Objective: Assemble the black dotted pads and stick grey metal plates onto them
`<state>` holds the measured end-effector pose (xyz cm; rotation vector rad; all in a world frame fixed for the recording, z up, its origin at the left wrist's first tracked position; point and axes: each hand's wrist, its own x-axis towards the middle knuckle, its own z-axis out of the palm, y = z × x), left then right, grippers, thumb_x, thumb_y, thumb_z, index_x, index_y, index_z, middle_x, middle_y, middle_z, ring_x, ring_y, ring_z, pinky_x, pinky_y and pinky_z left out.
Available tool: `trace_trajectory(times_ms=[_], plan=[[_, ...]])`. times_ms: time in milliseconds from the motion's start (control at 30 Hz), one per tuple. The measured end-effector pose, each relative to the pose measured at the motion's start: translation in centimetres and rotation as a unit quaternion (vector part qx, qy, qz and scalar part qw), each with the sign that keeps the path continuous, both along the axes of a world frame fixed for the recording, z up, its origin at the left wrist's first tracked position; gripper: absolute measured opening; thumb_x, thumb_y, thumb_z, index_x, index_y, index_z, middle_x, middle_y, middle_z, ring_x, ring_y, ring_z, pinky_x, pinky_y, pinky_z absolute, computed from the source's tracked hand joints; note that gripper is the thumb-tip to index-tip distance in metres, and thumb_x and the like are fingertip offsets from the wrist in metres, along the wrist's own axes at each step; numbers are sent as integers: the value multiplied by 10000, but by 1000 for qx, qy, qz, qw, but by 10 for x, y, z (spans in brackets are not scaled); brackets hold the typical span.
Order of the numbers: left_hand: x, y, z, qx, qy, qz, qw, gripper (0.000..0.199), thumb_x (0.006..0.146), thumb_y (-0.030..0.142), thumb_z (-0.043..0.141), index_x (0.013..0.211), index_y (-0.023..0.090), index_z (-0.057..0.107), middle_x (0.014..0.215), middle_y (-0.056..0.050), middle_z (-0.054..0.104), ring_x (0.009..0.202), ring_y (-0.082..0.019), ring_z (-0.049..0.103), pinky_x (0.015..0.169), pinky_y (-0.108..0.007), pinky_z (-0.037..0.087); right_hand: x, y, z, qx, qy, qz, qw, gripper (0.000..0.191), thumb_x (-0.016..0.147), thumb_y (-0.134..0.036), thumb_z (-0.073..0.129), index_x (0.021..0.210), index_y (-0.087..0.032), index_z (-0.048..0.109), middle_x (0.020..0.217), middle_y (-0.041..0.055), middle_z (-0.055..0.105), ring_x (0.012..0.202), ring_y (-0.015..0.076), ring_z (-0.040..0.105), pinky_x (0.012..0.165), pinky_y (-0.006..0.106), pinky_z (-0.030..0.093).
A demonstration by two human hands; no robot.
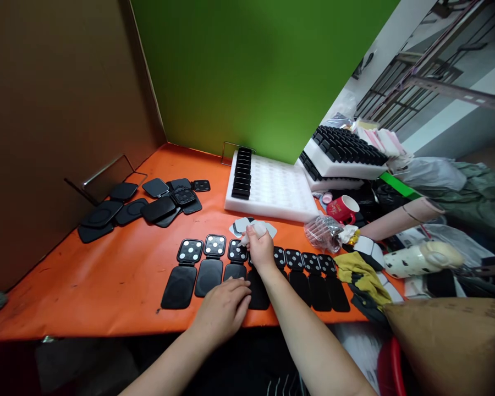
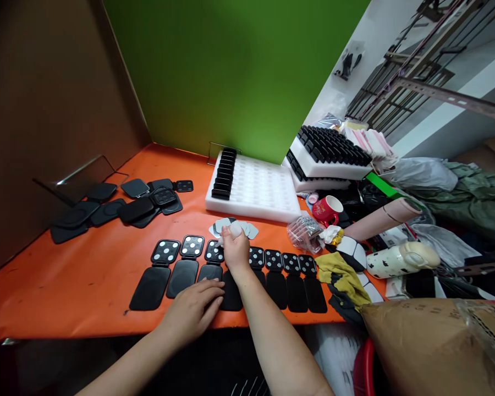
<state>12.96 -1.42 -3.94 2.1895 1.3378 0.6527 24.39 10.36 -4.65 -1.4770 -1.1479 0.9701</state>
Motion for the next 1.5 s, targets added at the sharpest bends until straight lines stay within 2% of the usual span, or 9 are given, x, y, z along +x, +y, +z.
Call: trace_trajectory(times_ms=[200, 367, 533, 700, 867, 1067, 1200, 1367, 1500], plan=[[-5, 4, 9, -6, -14, -2, 1000, 230, 846, 259, 443, 970, 256, 636, 1089, -3, 663, 1003, -167, 604, 911, -339, 477, 1, 4, 4, -16, 42, 8, 999, 434, 770, -577, 467, 752, -160, 588, 690, 48, 658, 428, 114, 504, 383, 225, 399], [-22, 7, 16, -8, -16, 15, 1000, 238, 857, 280, 422, 979, 259, 626, 1061, -1, 669, 1003, -175, 598, 977, -384, 420, -25, -2, 9, -23, 53, 50, 997, 421, 762, -572, 491, 774, -163, 588, 675, 37, 660, 429, 118, 511, 403, 230, 417], [-31, 6, 7, -9, -21, 26, 999, 225, 856, 250, 418, 952, 252, 622, 1017, 0, 681, 989, -168, 605, 1021, -420, 372, -48, -6, 3, 19, -46, 69, 996, 383, 774, -547, 487, 761, -179, 597, 688, 28, 657, 530, 138, 554, 503, 237, 429], [-29, 5, 1, -3, -37, 33, 999, 222, 858, 234, 412, 943, 239, 617, 1013, -14, 680, 985, -161, 604, 1031, -414, 362, -45, -1, 1, 20, -55, 68, 996, 356, 745, -532, 537, 747, -182, 598, 683, 21, 655, 548, 140, 555, 541, 245, 425], [-29, 5, 2, -4, -43, 34, 999, 218, 857, 217, 407, 914, 231, 616, 1001, -21, 682, 969, -157, 608, 1035, -413, 358, -51, 6, 2, -2, -23, 65, 998, 394, 785, -554, 459, 771, -179, 577, 678, 29, 667, 467, 132, 544, 453, 239, 416], [-29, 5, 2, -9, -39, 37, 998, 213, 853, 211, 410, 916, 231, 613, 1001, -16, 680, 974, -155, 603, 1037, -410, 355, -60, 11, 2, -8, 7, 58, 998, 369, 740, -551, 526, 749, -187, 585, 631, 26, 662, 516, 157, 582, 469, 243, 431], [-27, 1, 4, -20, -36, 46, 998, 204, 843, 213, 430, 924, 228, 617, 1045, -25, 668, 1030, -175, 583, 1036, -436, 350, -57, 12, 5, -21, 26, 61, 998, 401, 760, -571, 487, 735, -182, 581, 581, 22, 644, 462, 148, 561, 433, 238, 426], [-33, -2, 14, -32, -37, 35, 998, 212, 850, 235, 428, 941, 251, 619, 1061, -1, 659, 1006, -162, 586, 1034, -411, 348, -66, 3, 12, -44, 95, 93, 990, 426, 772, -567, 471, 721, -161, 586, 583, 25, 630, 414, 116, 501, 390, 220, 411], [-51, -1, 20, -34, -33, 40, 998, 211, 868, 257, 406, 925, 256, 609, 999, 17, 665, 939, -146, 589, 1010, -380, 357, -85, -9, 14, -49, 70, 142, 986, 414, 781, -546, 478, 740, -150, 590, 614, 23, 629, 429, 109, 506, 408, 217, 420]])
